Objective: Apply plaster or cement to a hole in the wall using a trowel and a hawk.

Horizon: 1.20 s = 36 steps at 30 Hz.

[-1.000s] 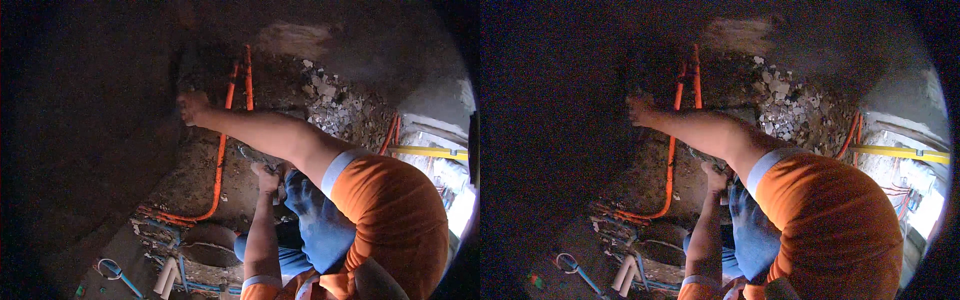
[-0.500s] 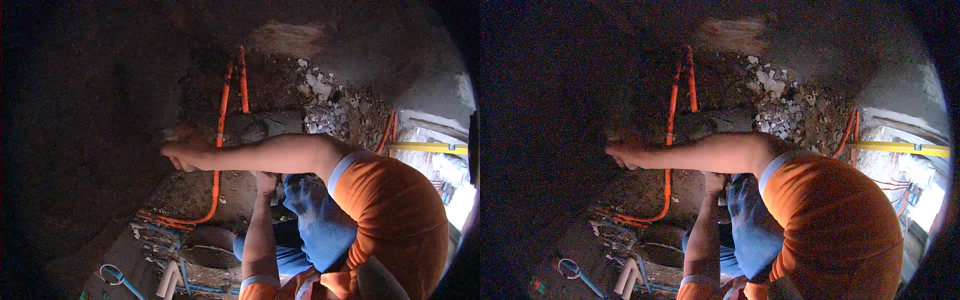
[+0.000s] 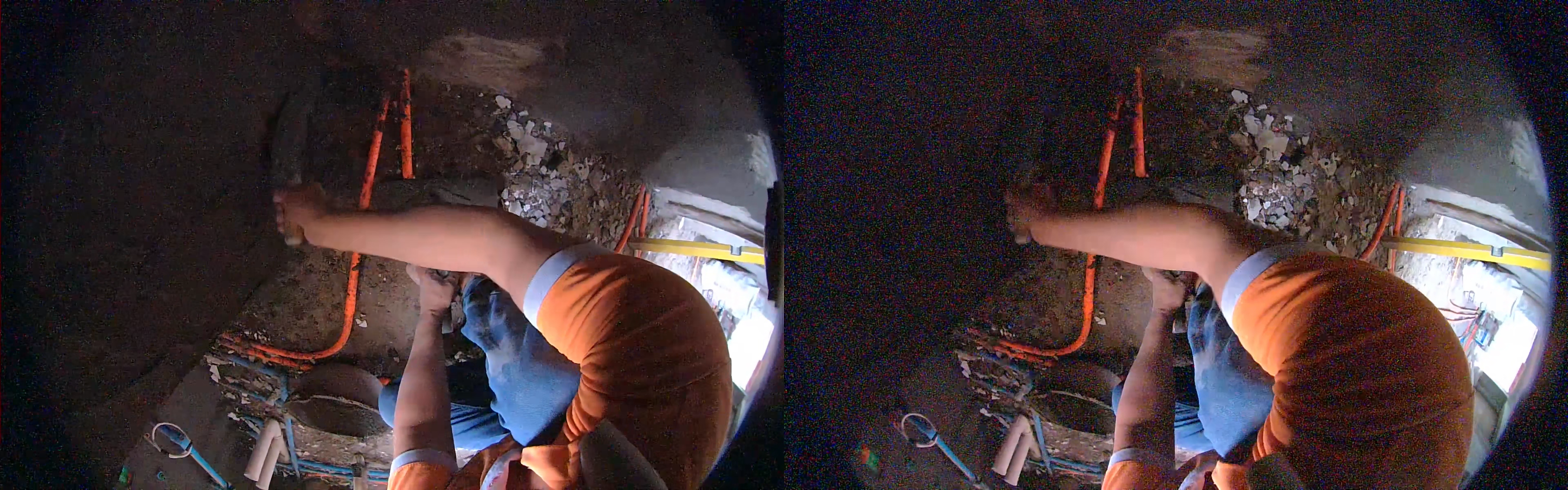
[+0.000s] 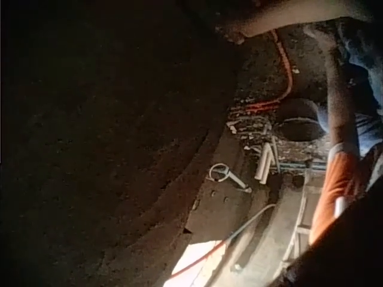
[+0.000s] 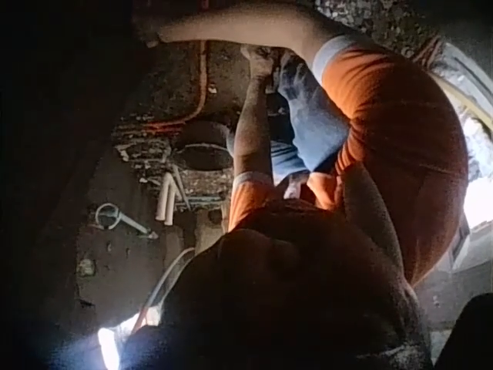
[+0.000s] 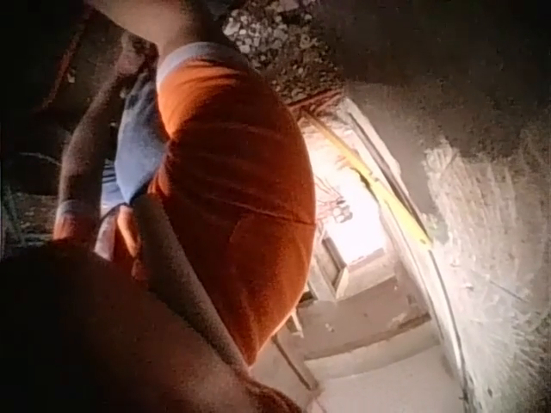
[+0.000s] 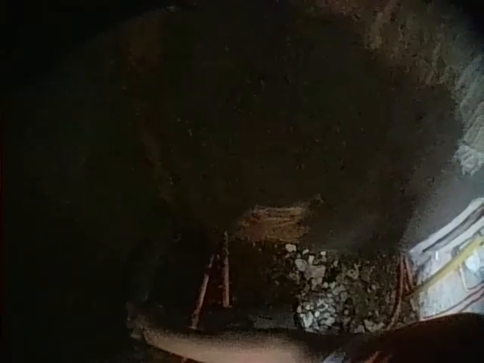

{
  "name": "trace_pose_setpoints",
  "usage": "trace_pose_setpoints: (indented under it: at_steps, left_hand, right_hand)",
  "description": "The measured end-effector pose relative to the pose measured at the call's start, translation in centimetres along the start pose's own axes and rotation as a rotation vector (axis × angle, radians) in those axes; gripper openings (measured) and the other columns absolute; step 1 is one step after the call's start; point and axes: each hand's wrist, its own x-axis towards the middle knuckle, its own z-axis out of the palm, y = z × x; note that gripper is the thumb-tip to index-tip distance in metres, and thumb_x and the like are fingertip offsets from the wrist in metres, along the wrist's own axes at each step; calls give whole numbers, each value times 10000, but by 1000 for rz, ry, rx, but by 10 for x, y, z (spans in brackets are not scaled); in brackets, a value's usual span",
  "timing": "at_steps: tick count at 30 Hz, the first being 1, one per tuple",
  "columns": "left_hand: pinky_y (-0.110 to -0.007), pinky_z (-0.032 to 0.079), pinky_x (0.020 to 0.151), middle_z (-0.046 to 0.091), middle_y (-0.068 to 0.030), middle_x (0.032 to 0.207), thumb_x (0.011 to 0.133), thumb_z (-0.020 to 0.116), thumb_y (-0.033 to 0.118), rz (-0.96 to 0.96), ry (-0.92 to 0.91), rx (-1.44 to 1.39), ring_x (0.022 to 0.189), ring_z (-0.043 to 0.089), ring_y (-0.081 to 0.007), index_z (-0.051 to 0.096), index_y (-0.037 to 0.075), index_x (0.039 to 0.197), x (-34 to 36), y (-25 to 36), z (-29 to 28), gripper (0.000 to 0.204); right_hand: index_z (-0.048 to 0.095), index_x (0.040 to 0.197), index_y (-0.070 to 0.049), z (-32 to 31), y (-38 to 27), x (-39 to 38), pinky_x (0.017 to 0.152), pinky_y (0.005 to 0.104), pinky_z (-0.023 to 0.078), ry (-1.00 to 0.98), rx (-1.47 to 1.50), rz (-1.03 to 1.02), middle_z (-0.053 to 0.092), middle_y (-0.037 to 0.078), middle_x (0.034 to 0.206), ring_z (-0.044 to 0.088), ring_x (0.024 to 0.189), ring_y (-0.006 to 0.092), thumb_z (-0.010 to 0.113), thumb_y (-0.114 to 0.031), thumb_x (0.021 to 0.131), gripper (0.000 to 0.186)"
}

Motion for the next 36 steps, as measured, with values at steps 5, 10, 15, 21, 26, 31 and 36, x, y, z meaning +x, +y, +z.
trace_pose_setpoints:
  at_steps: [5, 10, 15, 21, 26, 31, 36]
  left_hand:
    - [-373, 429, 755, 547, -233, 931, 705, 665, 227, -134, 49, -10, 871, 538, -350, 491, -52, 962, 0, -19, 6, 418]
    - [-400, 387, 815, 529, -212, 921, 694, 668, 225, -159, -71, -43, 891, 493, -371, 478, -53, 975, 11, -33, 44, 439]
    - [-411, 295, 911, 527, -214, 876, 673, 663, 188, 25, 155, 40, 975, 425, -388, 495, -85, 893, -1, -58, 29, 389]
    - [-396, 372, 863, 573, -204, 818, 718, 609, 160, -213, -166, -232, 956, 493, -332, 552, -38, 910, 4, -34, 18, 281]
    - [-395, 379, 870, 564, -198, 1007, 738, 578, 148, 41, -9, 91, 988, 507, -330, 546, 19, 1040, 4, -41, 21, 330]
    - [-470, 323, 921, 556, -193, 1034, 769, 529, 160, 268, -8, 380, 1013, 496, -335, 553, 34, 1035, 2, -61, 24, 295]
    - [-430, 438, 743, 593, -115, 853, 800, 512, 183, -185, -269, -2, 832, 564, -245, 578, 39, 965, 7, -32, 29, 229]
  right_hand:
    - [516, 728, -105, -39, -21, -42, 430, 305, 427, 145, -443, -135, 496, 30, 581, 499, 501, 169, 614, -194, 767, 137]
    - [481, 651, -133, -106, -161, 22, 431, 331, 364, 439, -548, -81, 487, 23, 584, 474, 532, 160, 606, -227, 763, 192]
    - [495, 692, -140, -81, -78, 44, 455, 333, 359, 396, -397, 106, 504, 17, 622, 460, 529, 177, 580, -329, 781, 225]
    - [538, 885, -113, -94, 34, 26, 518, 360, 450, -22, -189, 148, 526, 23, 718, 506, 590, 187, 593, -321, 791, 235]
    - [505, 833, -67, -33, 17, 14, 507, 374, 486, 6, 59, 122, 520, 48, 695, 518, 580, 182, 592, -130, 777, 121]
    - [483, 810, -63, 9, 0, -27, 508, 341, 487, -34, -23, -10, 495, 54, 659, 523, 574, 180, 568, -100, 781, 98]
    - [483, 812, -54, 27, -3, -75, 529, 335, 486, -106, -63, -12, 495, 54, 662, 525, 582, 178, 582, -111, 778, 119]
